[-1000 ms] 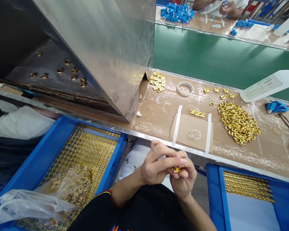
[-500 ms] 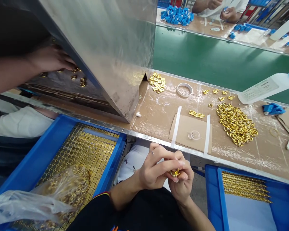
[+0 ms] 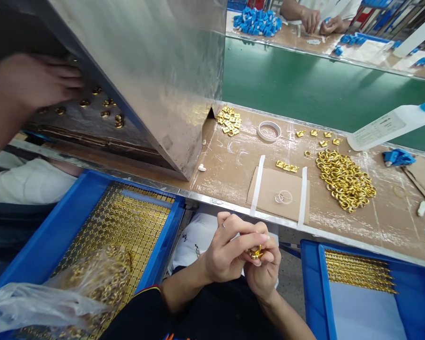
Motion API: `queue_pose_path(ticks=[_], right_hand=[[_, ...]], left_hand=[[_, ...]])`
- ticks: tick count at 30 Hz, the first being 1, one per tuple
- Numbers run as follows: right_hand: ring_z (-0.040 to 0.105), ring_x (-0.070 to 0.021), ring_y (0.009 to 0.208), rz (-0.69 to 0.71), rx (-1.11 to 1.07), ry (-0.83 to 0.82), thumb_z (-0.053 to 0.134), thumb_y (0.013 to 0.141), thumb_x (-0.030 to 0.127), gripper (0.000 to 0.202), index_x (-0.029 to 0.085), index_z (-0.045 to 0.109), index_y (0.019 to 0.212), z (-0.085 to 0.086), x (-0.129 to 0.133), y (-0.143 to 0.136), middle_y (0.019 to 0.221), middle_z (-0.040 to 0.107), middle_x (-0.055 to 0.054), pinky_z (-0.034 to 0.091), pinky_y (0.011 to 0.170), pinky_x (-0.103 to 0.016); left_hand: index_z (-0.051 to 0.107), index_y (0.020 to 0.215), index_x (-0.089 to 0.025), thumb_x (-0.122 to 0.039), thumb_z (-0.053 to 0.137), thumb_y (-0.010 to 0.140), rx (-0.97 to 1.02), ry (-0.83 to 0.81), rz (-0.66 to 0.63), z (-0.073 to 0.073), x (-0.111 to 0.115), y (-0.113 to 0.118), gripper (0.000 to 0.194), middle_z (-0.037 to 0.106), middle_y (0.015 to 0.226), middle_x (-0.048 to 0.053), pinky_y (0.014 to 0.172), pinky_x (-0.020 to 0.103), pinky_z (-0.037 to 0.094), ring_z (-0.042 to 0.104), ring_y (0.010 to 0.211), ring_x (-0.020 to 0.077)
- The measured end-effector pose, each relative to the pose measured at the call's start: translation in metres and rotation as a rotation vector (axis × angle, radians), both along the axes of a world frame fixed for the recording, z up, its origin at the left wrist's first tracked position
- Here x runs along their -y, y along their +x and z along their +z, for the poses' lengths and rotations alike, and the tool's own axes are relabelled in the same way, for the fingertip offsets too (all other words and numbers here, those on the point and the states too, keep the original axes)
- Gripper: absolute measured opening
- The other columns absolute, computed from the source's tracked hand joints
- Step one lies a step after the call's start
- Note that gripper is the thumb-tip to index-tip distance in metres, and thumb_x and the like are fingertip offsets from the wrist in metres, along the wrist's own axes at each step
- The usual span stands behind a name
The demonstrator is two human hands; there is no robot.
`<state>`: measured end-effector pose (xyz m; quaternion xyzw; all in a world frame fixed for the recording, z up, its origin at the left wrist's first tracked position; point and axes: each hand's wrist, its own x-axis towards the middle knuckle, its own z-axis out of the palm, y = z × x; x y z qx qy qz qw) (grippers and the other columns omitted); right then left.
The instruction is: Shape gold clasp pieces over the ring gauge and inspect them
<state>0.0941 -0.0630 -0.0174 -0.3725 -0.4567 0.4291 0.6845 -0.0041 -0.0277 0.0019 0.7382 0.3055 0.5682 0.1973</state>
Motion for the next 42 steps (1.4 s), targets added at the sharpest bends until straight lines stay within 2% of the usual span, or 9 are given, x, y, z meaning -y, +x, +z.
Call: queue_pose_path(ticks=[12,24,35,42], right_hand=[[0.039,-0.0135,0.061,-0.017,-0.007,-0.015,0.049,0.103,0.054,0.039,0.024,0.056,0.078,-0.0016,-0.0024,-0.0014,0.076,0.044,0.002,0.034,0.053,-0.026],[0.038,-0.0122,0.058,-0.05,0.018,-0.019,0.049,0.103,0.054,0.043,0.023,0.052,0.074,0.0003,-0.0025,0.0004,0.073,0.043,0.003,0.033,0.05,-0.024],[0.039,-0.0125,0.059,-0.064,0.023,-0.064,0.047,0.103,0.055,0.042,0.023,0.054,0.076,-0.0027,-0.0023,-0.0005,0.074,0.042,0.003,0.032,0.049,-0.024],[0.039,-0.0127,0.059,-0.054,0.016,-0.05,0.046,0.104,0.054,0.04,0.024,0.053,0.079,0.0031,-0.0017,-0.0018,0.074,0.041,0.003,0.033,0.05,-0.024]], left_hand=[[0.064,0.11,-0.017,-0.032,0.054,0.104,-0.003,-0.026,0.021,-0.0048,-0.0004,0.0031,0.019,0.066,0.093,0.002,0.078,0.036,0.039,0.059,0.074,0.0133],[0.06,0.122,-0.017,-0.031,0.05,0.106,-0.032,-0.051,-0.019,-0.0052,-0.002,0.0022,0.024,0.067,0.099,0.005,0.08,0.036,0.041,0.06,0.08,0.0154],[0.061,0.115,-0.017,-0.031,0.047,0.106,-0.047,-0.065,-0.037,-0.006,-0.0009,0.0034,0.021,0.064,0.094,0.006,0.08,0.037,0.042,0.058,0.081,0.0177],[0.06,0.111,-0.018,-0.031,0.048,0.106,-0.046,-0.073,-0.055,-0.0018,-0.0023,0.0028,0.018,0.063,0.09,0.005,0.077,0.036,0.043,0.058,0.079,0.0175]])
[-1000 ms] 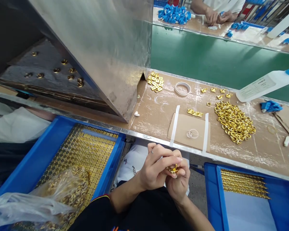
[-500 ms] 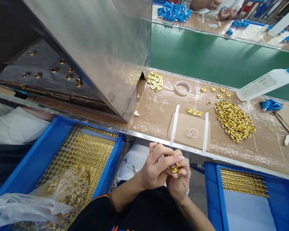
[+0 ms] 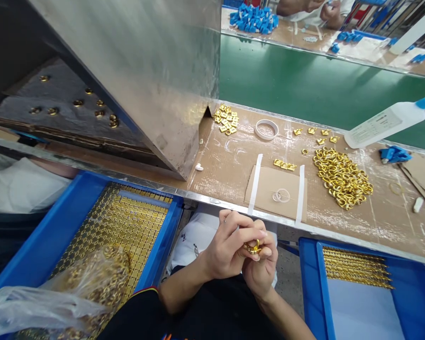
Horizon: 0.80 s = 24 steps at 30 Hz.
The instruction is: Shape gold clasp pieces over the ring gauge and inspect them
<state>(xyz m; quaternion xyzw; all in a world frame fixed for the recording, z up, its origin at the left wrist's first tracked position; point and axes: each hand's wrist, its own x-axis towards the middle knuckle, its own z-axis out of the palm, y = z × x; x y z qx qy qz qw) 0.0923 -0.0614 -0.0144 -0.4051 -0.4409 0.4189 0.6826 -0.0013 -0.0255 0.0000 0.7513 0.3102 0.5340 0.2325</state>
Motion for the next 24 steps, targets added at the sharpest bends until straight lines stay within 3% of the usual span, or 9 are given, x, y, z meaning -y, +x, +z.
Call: queue_pose_path(ticks=[24], right_hand=[[0.04,-0.0125,0.058,-0.013,-0.012,0.0,0.048,0.103,0.054,0.038,0.025,0.056,0.08,0.0015,-0.0005,-0.0008,0.073,0.041,0.003,0.032,0.047,-0.022]], left_hand=[[0.059,0.11,-0.019,-0.028,0.051,0.104,0.021,0.015,-0.009,-0.0008,-0.0029,0.0021,0.013,0.062,0.09,0.002,0.079,0.036,0.042,0.056,0.074,0.0147]])
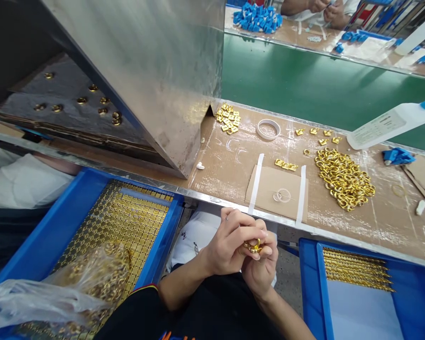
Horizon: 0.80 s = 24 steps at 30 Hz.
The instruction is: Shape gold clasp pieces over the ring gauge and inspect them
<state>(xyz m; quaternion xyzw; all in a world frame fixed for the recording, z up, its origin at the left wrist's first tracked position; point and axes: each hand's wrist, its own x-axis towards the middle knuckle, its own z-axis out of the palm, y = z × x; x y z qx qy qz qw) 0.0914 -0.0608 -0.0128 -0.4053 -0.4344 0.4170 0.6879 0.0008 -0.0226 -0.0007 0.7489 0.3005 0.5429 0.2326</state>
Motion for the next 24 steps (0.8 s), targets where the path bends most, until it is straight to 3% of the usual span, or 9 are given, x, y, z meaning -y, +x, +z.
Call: queue_pose_path(ticks=[17,24], right_hand=[[0.041,-0.0124,0.058,-0.023,0.039,0.0,0.046,0.104,0.054,0.044,0.023,0.053,0.074,-0.0008,-0.0004,0.0014,0.073,0.041,0.003,0.034,0.05,-0.024],[0.042,-0.0132,0.06,0.035,0.008,0.036,0.047,0.104,0.053,0.039,0.024,0.058,0.081,-0.0001,-0.0009,0.0039,0.076,0.045,0.002,0.032,0.05,-0.026]], left_hand=[[0.059,0.108,-0.019,-0.031,0.046,0.106,0.009,0.022,0.016,-0.0002,-0.0009,0.0005,0.018,0.059,0.088,0.002,0.075,0.034,0.043,0.055,0.076,0.0145],[0.061,0.109,-0.02,-0.033,0.052,0.104,0.036,0.031,0.018,0.0001,-0.0019,0.0003,0.017,0.057,0.093,0.003,0.073,0.032,0.045,0.055,0.08,0.0146]])
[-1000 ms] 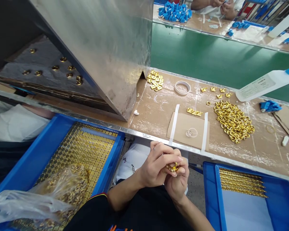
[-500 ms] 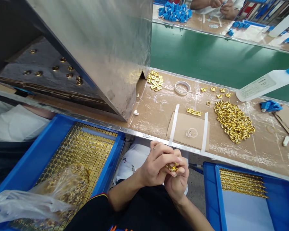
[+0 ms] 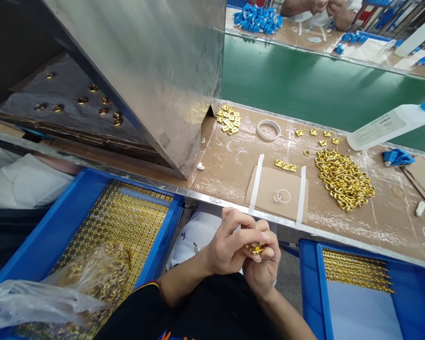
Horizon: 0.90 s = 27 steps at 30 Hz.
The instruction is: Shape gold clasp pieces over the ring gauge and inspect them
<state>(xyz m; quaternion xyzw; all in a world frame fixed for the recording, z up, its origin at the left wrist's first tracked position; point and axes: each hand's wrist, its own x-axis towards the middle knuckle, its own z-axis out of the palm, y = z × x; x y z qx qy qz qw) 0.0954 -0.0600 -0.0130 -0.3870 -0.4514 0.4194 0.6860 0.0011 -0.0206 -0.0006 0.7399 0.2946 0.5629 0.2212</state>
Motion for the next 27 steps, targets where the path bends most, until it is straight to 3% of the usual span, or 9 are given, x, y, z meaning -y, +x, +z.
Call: queue_pose_path(ticks=[7,12,27], right_hand=[[0.043,-0.0136,0.061,0.002,0.03,-0.003,0.047,0.104,0.054,0.043,0.023,0.055,0.076,0.0029,-0.0013,-0.0003,0.074,0.046,0.002,0.034,0.052,-0.027],[0.043,-0.0136,0.062,-0.017,0.045,-0.002,0.046,0.104,0.055,0.039,0.024,0.059,0.083,0.004,-0.0027,-0.0007,0.075,0.045,0.003,0.034,0.053,-0.026],[0.038,-0.0122,0.058,-0.015,-0.007,-0.025,0.045,0.105,0.053,0.039,0.024,0.057,0.081,-0.0026,0.002,0.0002,0.076,0.041,0.003,0.032,0.05,-0.025]], left_hand=[[0.062,0.109,-0.018,-0.031,0.054,0.104,0.024,0.023,-0.004,0.0005,0.0019,-0.0004,0.016,0.059,0.093,0.003,0.073,0.031,0.046,0.056,0.079,0.0137],[0.062,0.11,-0.019,-0.032,0.051,0.105,0.02,0.021,0.003,-0.0006,0.0007,0.0004,0.017,0.06,0.091,0.003,0.072,0.031,0.047,0.057,0.077,0.0137],[0.06,0.107,-0.019,-0.032,0.049,0.106,-0.01,0.063,0.027,-0.0026,-0.0001,0.0065,0.017,0.059,0.088,0.002,0.071,0.031,0.044,0.057,0.074,0.0125]])
